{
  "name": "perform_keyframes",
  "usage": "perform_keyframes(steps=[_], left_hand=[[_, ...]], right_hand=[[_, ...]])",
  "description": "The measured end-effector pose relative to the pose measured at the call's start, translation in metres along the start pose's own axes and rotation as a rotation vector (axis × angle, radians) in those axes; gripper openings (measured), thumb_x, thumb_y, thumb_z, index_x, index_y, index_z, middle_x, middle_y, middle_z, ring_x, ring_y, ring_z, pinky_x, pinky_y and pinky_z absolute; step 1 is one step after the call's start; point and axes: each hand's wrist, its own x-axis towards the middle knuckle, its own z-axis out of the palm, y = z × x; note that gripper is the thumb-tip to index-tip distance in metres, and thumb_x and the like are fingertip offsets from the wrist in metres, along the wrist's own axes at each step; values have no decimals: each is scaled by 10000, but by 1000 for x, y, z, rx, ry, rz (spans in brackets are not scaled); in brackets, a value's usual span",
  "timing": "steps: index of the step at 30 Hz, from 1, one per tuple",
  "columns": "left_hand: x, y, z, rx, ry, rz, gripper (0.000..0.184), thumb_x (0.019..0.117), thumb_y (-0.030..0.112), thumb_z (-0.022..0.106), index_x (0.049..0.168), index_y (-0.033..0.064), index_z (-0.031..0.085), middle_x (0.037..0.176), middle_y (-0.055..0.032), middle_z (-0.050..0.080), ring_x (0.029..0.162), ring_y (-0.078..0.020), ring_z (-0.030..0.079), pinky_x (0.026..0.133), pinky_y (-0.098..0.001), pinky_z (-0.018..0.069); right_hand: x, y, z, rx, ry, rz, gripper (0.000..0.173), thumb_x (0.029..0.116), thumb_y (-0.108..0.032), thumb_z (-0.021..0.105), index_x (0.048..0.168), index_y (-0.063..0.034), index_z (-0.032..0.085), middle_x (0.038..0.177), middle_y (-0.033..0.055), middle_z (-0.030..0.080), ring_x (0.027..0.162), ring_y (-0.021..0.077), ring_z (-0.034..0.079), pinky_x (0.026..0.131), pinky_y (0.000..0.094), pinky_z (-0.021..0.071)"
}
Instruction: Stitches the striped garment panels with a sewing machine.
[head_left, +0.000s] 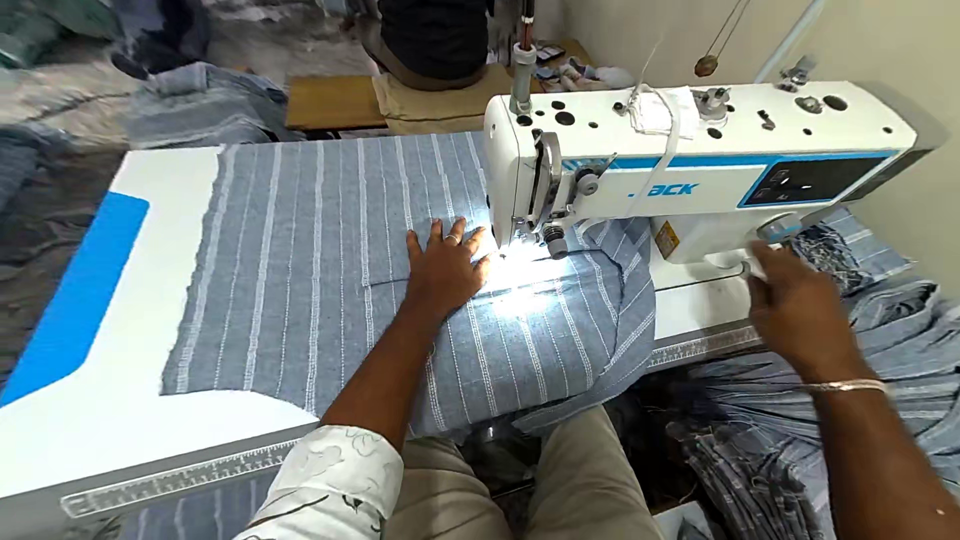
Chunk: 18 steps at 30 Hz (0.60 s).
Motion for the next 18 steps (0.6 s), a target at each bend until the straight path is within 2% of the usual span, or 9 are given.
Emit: perform_keyframes(steps=[1,3,6,9,12,14,16,17,18], left_hand=[[0,0,0,2,2,-2,638,1034,633,288,1561,317,463,1689,-37,320,1569,-396,209,1168,-779,84],[0,1,1,-10,1,-4,636,1036,632,282,1568,327,449,1693,-31,310,1573,-389,200,1169,-778,70],[1,2,3,6,16,-11,633,1035,642,260,1578,359,421,1694,-31,306,1573,-388,203,1170,-777,78],[2,4,4,34,20,-25,643,1034,649,238,1588,363,399,1695,-39,304,1571,-393,208,1167,-782,73],[12,3,5,39,51,-111,655,1034,631,259,1607,332,367,1696,-65,296,1561,-446,197,1121,-842,82],[22,-17,4,19,115,-237,727,1027,682,223,1619,278,348,1691,-123,294,1543,-518,181,1060,-899,83],[32,-66,-12,-63,113,-374,873,978,778,246,1609,186,361,1654,-232,312,1505,-604,169,1004,-945,68],[37,-105,-22,-99,89,-382,925,964,802,279,1562,112,425,1585,-309,379,1455,-640,249,983,-950,126],[49,-158,-27,-98,91,-332,942,959,812,302,1398,23,568,1391,-374,539,1309,-644,455,933,-917,290]], right_hand=[[-3,-4,-7,45,78,6,459,1071,-122,484,1519,-19,471,1483,275,523,1366,499,499,1106,717,375],[-18,-19,-7,145,135,-6,468,1093,-211,461,1524,-27,471,1452,246,568,1310,448,574,1057,674,456],[-52,-58,18,277,58,-150,459,1071,-264,469,1487,-84,538,1356,116,672,1203,275,680,985,557,565],[-84,-106,52,413,-2,-273,432,1052,-316,521,1437,-136,598,1252,21,718,1079,148,710,905,408,613],[-119,-169,69,446,-199,-441,348,1059,-292,546,1352,-151,669,1255,20,723,1152,168,690,993,395,573],[-145,-208,75,430,-324,-630,385,1053,-281,557,1406,-140,623,1372,53,666,1300,216,615,1097,427,502],[-158,-222,83,385,-387,-759,503,1028,-309,599,1503,-161,523,1549,75,522,1463,284,451,1198,544,364],[-158,-218,84,348,-416,-759,590,1003,-323,637,1548,-177,462,1617,77,434,1521,309,356,1216,619,285],[-153,-208,86,299,-400,-748,647,984,-330,665,1569,-187,428,1656,62,373,1552,309,289,1224,658,227]])
